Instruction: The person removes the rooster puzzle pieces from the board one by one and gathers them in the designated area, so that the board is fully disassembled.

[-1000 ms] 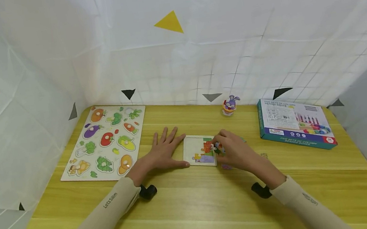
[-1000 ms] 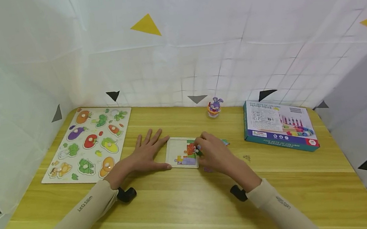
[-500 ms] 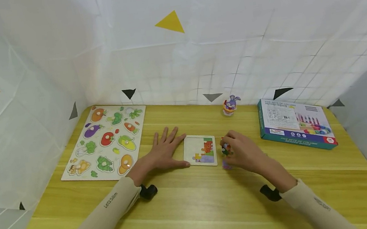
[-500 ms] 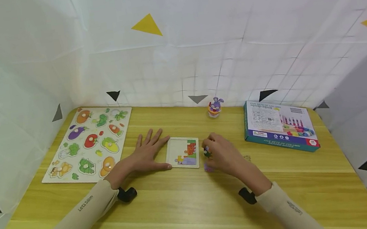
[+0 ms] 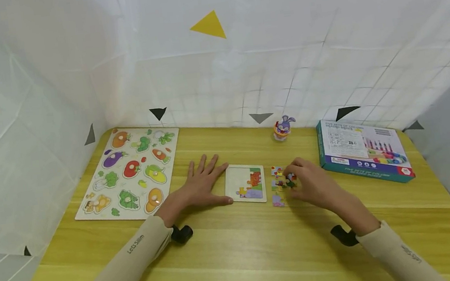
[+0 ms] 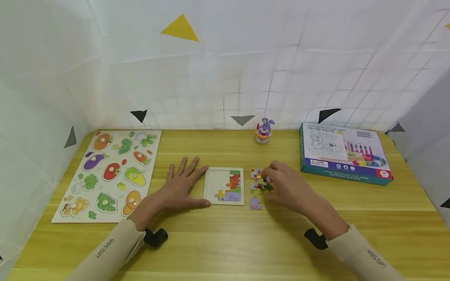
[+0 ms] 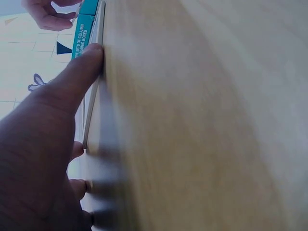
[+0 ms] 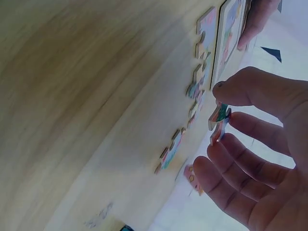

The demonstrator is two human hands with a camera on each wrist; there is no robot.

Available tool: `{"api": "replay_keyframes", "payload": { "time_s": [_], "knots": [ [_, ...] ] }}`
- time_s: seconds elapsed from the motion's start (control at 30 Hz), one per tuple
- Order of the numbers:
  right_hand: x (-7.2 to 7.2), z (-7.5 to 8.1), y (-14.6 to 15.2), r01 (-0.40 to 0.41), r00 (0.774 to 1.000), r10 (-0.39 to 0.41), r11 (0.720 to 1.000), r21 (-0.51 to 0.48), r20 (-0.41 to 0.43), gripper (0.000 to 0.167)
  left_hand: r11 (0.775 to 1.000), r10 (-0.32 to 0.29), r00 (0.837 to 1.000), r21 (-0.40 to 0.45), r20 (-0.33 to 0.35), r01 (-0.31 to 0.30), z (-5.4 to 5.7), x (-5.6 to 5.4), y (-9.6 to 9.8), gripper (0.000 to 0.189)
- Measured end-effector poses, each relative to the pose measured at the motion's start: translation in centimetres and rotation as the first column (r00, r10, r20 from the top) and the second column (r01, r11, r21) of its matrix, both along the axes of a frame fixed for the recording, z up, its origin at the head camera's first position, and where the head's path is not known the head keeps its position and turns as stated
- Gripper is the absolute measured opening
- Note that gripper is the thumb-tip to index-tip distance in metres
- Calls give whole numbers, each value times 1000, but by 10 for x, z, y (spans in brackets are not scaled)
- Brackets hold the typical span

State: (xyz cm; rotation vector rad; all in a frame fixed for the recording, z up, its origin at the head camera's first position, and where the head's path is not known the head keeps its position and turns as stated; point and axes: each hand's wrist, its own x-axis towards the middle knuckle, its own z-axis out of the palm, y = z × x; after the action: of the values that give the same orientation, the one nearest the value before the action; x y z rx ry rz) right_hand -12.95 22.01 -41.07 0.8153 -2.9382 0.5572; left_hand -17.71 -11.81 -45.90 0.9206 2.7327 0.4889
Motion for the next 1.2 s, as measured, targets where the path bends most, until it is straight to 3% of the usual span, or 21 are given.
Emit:
{"api": "replay_keyframes", "payload": {
  "time_s": [0.83,1.2],
  "knots": [
    [1,-9,15,46,998,-49,995,87,38,33,1000,-9,1000,-6,7,9,-2,-3,-1,106],
    [2,-11,15,39,999,-42,997,71,34,32,1000,-12,1000,-4,-1,12,-1,-2,-1,105]
  ]
}}
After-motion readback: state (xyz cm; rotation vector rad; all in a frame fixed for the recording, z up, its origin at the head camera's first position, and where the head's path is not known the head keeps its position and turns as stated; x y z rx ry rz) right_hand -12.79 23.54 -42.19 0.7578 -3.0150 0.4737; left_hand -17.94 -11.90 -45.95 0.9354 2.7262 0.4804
